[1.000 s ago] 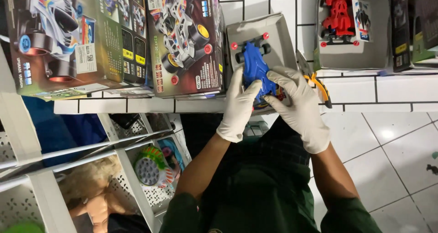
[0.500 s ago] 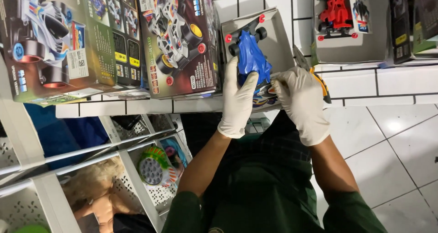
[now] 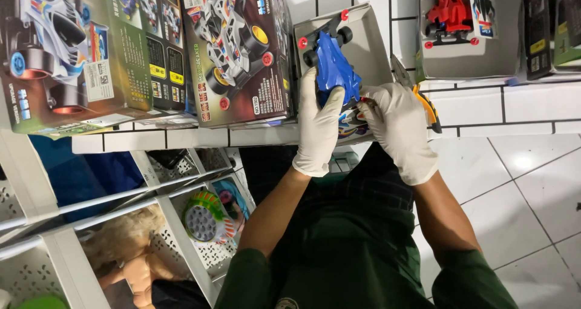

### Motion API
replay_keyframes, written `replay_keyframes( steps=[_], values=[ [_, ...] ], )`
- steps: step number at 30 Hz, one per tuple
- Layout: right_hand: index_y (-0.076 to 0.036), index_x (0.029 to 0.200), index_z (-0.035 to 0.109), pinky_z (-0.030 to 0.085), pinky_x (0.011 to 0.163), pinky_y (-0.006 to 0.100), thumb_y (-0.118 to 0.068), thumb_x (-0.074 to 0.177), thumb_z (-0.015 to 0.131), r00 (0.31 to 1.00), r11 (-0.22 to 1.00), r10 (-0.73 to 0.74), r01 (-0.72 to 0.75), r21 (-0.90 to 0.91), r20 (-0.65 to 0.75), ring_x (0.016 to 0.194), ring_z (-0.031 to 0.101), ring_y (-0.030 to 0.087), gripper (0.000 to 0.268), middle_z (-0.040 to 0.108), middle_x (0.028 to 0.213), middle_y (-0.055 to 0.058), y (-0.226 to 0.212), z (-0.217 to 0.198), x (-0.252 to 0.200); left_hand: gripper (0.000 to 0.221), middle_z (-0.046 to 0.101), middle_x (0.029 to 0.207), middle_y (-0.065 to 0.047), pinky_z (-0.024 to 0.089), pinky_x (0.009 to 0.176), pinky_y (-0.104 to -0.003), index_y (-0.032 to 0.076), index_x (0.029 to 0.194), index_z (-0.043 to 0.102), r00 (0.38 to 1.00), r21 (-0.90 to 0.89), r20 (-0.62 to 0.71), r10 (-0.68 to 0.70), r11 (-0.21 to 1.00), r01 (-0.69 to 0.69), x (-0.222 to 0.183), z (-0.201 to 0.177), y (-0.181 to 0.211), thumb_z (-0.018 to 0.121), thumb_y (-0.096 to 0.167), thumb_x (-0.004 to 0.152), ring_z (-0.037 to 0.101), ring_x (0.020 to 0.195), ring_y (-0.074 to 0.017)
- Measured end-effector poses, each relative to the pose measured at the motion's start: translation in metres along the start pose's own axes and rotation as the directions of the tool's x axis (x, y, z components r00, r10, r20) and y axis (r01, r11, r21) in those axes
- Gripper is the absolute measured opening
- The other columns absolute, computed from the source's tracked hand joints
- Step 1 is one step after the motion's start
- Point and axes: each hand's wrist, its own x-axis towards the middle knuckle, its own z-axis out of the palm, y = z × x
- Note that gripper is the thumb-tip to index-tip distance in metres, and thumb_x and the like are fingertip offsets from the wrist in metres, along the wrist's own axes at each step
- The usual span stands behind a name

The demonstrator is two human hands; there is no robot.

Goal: Assembling a plastic model toy car by detaching components from a sprue and fitting them together.

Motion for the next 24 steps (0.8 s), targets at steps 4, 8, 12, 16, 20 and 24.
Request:
replay_keyframes(
  steps=[4,8,12,16,20,24],
  values=[
    [-0.013,0.114,0.068,0.056,0.082,0.047,-0.009,0.099,0.075,0.995,1.0,-0.015,0.017,0.026,-0.096,0.101,0.067,0.037,0.017,0.062,0.108,0.01,-0.014,-0.016,0.003,0.057,0.048,0.139,-0.023,0.041,0.116,-0.051,0.007,0.148,0.043,0.996,-0.095,-0.049,-0.073,0.993,0.068,0.005,0.002,0.006,0.068,0.003,0.096,0.047,0.133,-0.027],
    [-0.008,0.133,0.063,0.055,0.089,0.054,0.0,0.089,0.078,0.995,0.987,0.054,-0.041,0.153,-0.085,0.115,0.063,0.045,0.046,0.06,0.123,0.017,-0.025,-0.032,0.004,0.057,0.049,0.137,-0.02,0.043,0.113,-0.051,0.009,0.148,0.043,0.995,-0.114,-0.067,-0.072,0.991,0.064,0.006,0.002,0.005,0.068,0.004,0.097,0.047,0.129,-0.0229],
    [-0.015,0.113,0.069,0.054,0.085,0.048,-0.013,0.092,0.084,0.987,0.976,0.064,-0.031,0.216,-0.15,0.107,0.066,0.039,0.025,0.057,0.109,0.01,-0.027,-0.02,-0.008,0.059,0.05,0.134,-0.013,0.044,0.112,-0.048,0.013,0.148,0.044,0.99,-0.193,-0.088,-0.111,0.977,0.092,0.008,0.007,-0.004,0.07,0.004,0.095,0.047,0.125,-0.0195],
    [-0.017,0.109,0.074,0.053,0.08,0.046,-0.019,0.089,0.087,0.98,0.946,0.008,0.056,0.319,-0.198,0.096,0.064,0.036,0.024,0.054,0.099,0.007,-0.037,-0.005,-0.014,0.059,0.051,0.13,-0.012,0.044,0.111,-0.05,0.017,0.147,0.042,0.986,-0.194,-0.11,-0.124,0.976,0.101,0.012,0.012,-0.001,0.07,0.007,0.096,0.048,0.125,-0.02],
    [-0.014,0.106,0.075,0.053,0.076,0.045,-0.016,0.095,0.082,0.978,0.954,-0.031,0.09,0.287,-0.205,0.093,0.064,0.035,0.013,0.053,0.094,0.006,-0.036,0.004,-0.013,0.062,0.049,0.131,-0.013,0.044,0.109,-0.049,0.013,0.148,0.041,0.987,-0.139,-0.116,-0.113,0.986,0.097,0.004,0.023,-0.003,0.07,0.006,0.093,0.043,0.125,-0.0187],
    [-0.011,0.105,0.072,0.053,0.073,0.043,-0.005,0.094,0.078,0.964,0.971,-0.131,0.171,0.164,-0.23,0.086,0.063,0.032,0.013,0.055,0.089,0.007,-0.031,0.003,-0.013,0.059,0.048,0.128,-0.014,0.043,0.107,-0.049,0.008,0.147,0.041,0.986,-0.133,-0.146,-0.075,0.99,0.056,0.005,0.025,0.004,0.069,0.006,0.095,0.041,0.121,-0.0185]
  ],
)
